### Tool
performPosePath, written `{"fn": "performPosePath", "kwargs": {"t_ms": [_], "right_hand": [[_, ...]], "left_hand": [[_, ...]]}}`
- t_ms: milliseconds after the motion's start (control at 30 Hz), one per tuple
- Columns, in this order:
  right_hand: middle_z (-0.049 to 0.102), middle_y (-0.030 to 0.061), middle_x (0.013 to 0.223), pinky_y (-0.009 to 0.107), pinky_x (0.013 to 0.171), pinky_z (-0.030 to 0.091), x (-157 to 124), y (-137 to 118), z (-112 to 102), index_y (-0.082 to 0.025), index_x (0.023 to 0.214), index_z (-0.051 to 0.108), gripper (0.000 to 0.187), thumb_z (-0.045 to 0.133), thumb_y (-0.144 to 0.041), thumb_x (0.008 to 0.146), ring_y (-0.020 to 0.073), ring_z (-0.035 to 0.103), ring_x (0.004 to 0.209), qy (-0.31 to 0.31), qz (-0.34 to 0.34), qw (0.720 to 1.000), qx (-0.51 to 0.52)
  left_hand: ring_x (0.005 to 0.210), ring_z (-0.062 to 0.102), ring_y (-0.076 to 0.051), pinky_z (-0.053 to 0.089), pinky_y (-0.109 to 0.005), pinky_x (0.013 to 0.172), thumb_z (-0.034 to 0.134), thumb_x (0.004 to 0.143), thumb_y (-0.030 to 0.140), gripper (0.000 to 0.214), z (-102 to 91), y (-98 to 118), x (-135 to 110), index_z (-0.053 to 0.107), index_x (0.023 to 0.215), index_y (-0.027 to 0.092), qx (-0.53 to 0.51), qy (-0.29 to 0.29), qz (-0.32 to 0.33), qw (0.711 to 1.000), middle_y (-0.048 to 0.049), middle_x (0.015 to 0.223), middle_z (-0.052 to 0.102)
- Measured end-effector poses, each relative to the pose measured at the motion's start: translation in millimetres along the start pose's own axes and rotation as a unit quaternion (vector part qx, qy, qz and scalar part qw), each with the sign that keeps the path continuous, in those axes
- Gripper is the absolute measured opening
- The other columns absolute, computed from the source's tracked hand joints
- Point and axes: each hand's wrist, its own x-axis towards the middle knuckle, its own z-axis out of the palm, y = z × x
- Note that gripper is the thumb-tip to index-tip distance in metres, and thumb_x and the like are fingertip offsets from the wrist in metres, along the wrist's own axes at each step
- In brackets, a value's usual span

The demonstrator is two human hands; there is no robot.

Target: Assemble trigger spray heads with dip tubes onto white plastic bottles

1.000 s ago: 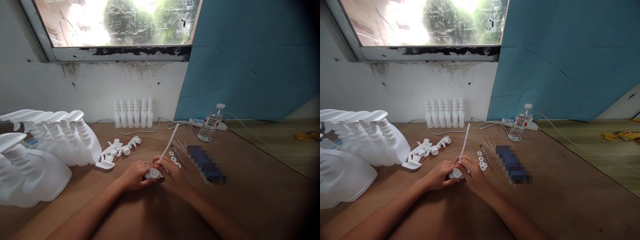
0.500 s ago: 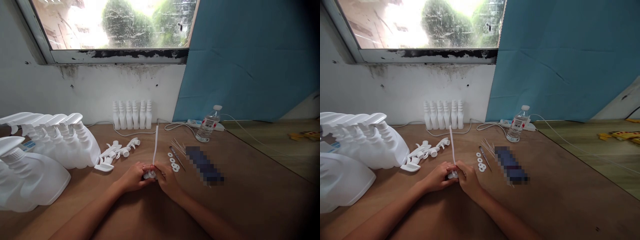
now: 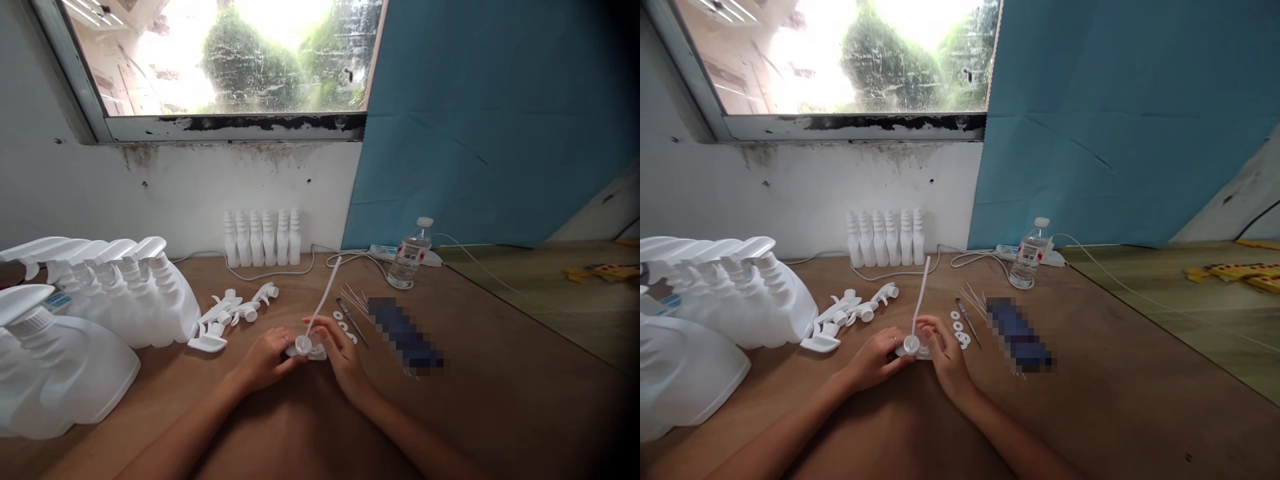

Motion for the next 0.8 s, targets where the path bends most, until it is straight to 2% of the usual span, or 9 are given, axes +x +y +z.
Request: {"fn": "performPosePath", "kwargs": {"t_ms": [100,167,267,367,467,533,633,700,800], "right_hand": [[0.059,0.0018,0.078,0.024,0.061,0.048,4,12,-5,-0.020,0.085,0.058,0.034,0.059,-0.054,0.084,0.0151,0.057,0.070,0.098,0.085,0.989,0.067],[0.051,-0.0015,0.064,0.021,0.042,0.038,7,18,-5,-0.019,0.075,0.053,0.043,0.058,-0.061,0.081,0.0112,0.048,0.051,0.053,0.196,0.965,0.167],[0.056,0.0021,0.066,0.019,0.031,0.026,9,14,-6,-0.016,0.082,0.056,0.057,0.043,-0.071,0.083,0.0100,0.046,0.040,-0.092,0.327,0.892,0.299],[0.065,0.0079,0.083,0.018,0.032,0.027,9,5,-8,-0.016,0.098,0.058,0.062,0.034,-0.072,0.087,0.0102,0.052,0.043,-0.169,0.334,0.837,0.399],[0.067,0.0067,0.087,0.017,0.034,0.027,12,6,-15,-0.019,0.098,0.056,0.055,0.037,-0.069,0.088,0.0092,0.052,0.045,-0.158,0.328,0.808,0.462],[0.065,0.0041,0.082,0.016,0.035,0.025,14,12,-18,-0.018,0.094,0.056,0.044,0.047,-0.060,0.089,0.0076,0.050,0.045,-0.132,0.336,0.794,0.489],[0.060,-0.0001,0.073,0.016,0.037,0.022,17,22,-20,-0.016,0.087,0.055,0.029,0.059,-0.045,0.085,0.0054,0.044,0.043,-0.107,0.350,0.783,0.504],[0.059,-0.0012,0.072,0.017,0.037,0.019,17,24,-19,-0.016,0.085,0.054,0.027,0.063,-0.041,0.082,0.0047,0.042,0.042,-0.112,0.354,0.783,0.499],[0.059,-0.0012,0.073,0.018,0.040,0.019,17,24,-18,-0.016,0.086,0.055,0.029,0.063,-0.043,0.080,0.0048,0.042,0.043,-0.136,0.350,0.789,0.486]], "left_hand": [[0.086,0.049,-0.030,0.037,-0.039,0.076,0.051,0.097,0.023,0.014,-8.6,-1,4,0.056,0.108,0.016,0.065,0.046,0.018,0.997,-0.0083,0.095,0.053],[0.090,0.049,-0.031,0.037,-0.041,0.078,0.048,0.098,0.018,0.024,-16.0,0,10,0.052,0.121,0.018,0.136,0.065,0.050,0.987,-0.0089,0.103,0.052],[0.095,0.047,-0.032,0.037,-0.045,0.083,0.049,0.095,0.008,0.035,-24.0,1,22,0.045,0.129,0.019,0.220,0.061,0.087,0.970,-0.0085,0.108,0.051],[0.095,0.048,-0.032,0.037,-0.046,0.085,0.048,0.092,-0.001,0.042,-24.9,0,38,0.041,0.130,0.018,0.268,0.040,0.120,0.955,-0.0091,0.110,0.050],[0.091,0.049,-0.031,0.039,-0.043,0.080,0.044,0.096,0.000,0.037,-23.8,-3,58,0.040,0.129,0.017,0.301,0.015,0.159,0.940,-0.0098,0.110,0.051],[0.091,0.050,-0.030,0.039,-0.041,0.079,0.047,0.094,0.000,0.039,-25.9,-6,75,0.041,0.128,0.018,0.304,-0.044,0.185,0.933,-0.0089,0.111,0.050],[0.104,0.047,-0.028,0.038,-0.038,0.089,0.056,0.074,-0.004,0.064,-36.1,-11,106,0.040,0.131,0.020,0.280,-0.157,0.203,0.925,-0.0069,0.122,0.046],[0.107,0.046,-0.027,0.037,-0.038,0.092,0.056,0.068,-0.004,0.064,-47.0,-17,134,0.044,0.127,0.016,0.308,-0.140,0.197,0.920,-0.0073,0.123,0.046],[0.109,0.044,-0.031,0.036,-0.043,0.091,0.054,0.075,-0.002,0.045,-66.6,-29,183,0.050,0.118,0.010,0.447,-0.050,0.140,0.882,-0.0118,0.122,0.047]]}}
